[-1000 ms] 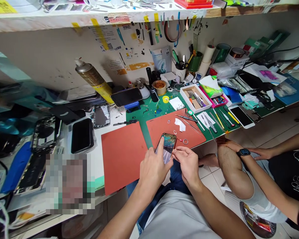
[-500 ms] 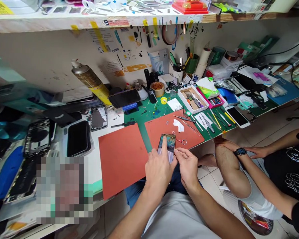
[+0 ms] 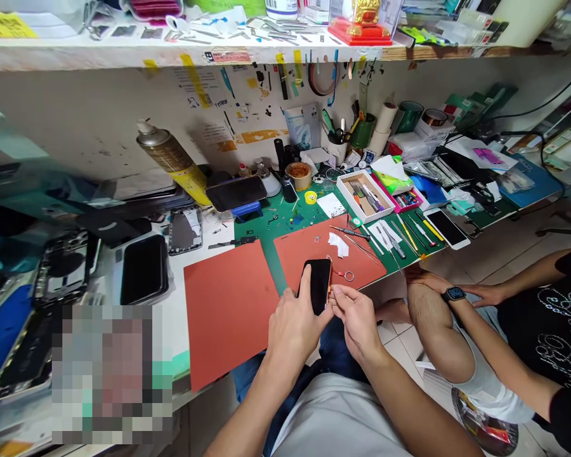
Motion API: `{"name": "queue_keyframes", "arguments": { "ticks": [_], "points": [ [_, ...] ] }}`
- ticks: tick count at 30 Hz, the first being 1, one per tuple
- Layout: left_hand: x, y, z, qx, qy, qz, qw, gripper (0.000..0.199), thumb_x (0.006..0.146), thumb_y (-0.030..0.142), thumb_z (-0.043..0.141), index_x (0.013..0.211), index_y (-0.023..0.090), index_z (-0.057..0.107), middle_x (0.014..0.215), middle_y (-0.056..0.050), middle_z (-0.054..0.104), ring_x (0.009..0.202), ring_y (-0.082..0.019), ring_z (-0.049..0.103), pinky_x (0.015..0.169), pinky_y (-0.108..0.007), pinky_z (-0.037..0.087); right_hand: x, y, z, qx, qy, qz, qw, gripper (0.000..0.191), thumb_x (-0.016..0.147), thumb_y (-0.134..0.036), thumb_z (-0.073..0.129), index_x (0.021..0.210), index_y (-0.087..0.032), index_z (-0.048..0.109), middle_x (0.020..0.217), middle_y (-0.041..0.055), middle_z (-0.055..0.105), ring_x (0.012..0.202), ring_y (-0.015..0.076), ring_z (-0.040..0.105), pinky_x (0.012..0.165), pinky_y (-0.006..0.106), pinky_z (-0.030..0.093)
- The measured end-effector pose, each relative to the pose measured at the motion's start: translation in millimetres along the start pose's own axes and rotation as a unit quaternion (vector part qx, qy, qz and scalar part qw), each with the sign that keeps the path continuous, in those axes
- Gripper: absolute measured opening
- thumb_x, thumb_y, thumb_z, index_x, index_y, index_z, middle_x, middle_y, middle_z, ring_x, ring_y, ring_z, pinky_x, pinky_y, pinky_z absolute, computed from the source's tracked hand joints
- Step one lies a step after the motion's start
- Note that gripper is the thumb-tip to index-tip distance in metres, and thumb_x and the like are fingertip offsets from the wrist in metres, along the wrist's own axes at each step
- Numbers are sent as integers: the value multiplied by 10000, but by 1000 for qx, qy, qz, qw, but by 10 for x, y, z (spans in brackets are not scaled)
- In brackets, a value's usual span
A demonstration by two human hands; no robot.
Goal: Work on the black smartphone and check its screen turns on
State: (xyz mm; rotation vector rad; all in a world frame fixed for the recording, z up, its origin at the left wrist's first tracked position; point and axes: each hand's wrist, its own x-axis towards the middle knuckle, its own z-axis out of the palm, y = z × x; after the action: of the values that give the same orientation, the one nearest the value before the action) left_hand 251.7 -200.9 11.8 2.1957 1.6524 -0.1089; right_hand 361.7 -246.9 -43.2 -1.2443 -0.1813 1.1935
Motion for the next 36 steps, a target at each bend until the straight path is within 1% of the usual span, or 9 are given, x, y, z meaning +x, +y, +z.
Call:
{"name": "queue_keyframes", "arguments": {
  "ticks": [2,8,14,21,27,32,36],
  "points": [
    [7,-16,-10,-8,-5,-1,1000,826,964,612,472,1651,318,121,935,-96,593,822,-331,691,645,-363,464,9,-18,13,16,-14,16,1000,396,649,-482,906,853,-160,795,831,75,767,763,178,696,780,323,583],
    [2,-1,-51,-7,-10,-1,1000,782,972,614,445,1642,370,125,944,-95,609,842,-344,705,652,-365,465,37,-14,28,57,-33,50,997,375,605,-433,940,813,-158,792,813,62,765,759,171,692,797,315,579],
    [1,-21,-57,-12,-11,5,1000,772,980,598,440,1645,362,128,974,-107,631,852,-340,707,673,-373,474,67,-21,13,79,-50,71,993,360,599,-403,954,796,-152,786,812,61,759,761,164,685,807,302,570],
    [14,-42,-53,-23,-16,-6,1000,818,964,593,470,1647,297,131,971,-107,631,909,-348,700,698,-369,459,55,-11,11,84,-56,72,992,364,623,-405,949,820,-139,795,804,61,750,755,163,671,814,309,559],
    [24,-17,-57,-26,-22,-15,999,785,965,593,453,1644,359,136,977,-104,629,888,-358,695,673,-366,435,62,31,20,85,-57,65,993,348,634,-412,945,796,-145,790,789,55,737,767,159,659,782,283,542],
    [16,-24,-85,-42,-28,-15,999,794,959,587,448,1649,363,126,976,-108,642,881,-364,692,690,-376,437,95,38,26,81,-64,65,993,372,640,-434,945,818,-151,784,805,55,743,756,156,663,778,280,545],
    [13,-65,-130,-58,-39,-12,997,807,943,534,479,1650,358,132,1029,-127,657,908,-372,693,692,-381,436,105,24,51,70,-85,71,991,418,691,-497,915,855,-137,776,806,70,747,706,147,661,706,258,543]
  ]
}}
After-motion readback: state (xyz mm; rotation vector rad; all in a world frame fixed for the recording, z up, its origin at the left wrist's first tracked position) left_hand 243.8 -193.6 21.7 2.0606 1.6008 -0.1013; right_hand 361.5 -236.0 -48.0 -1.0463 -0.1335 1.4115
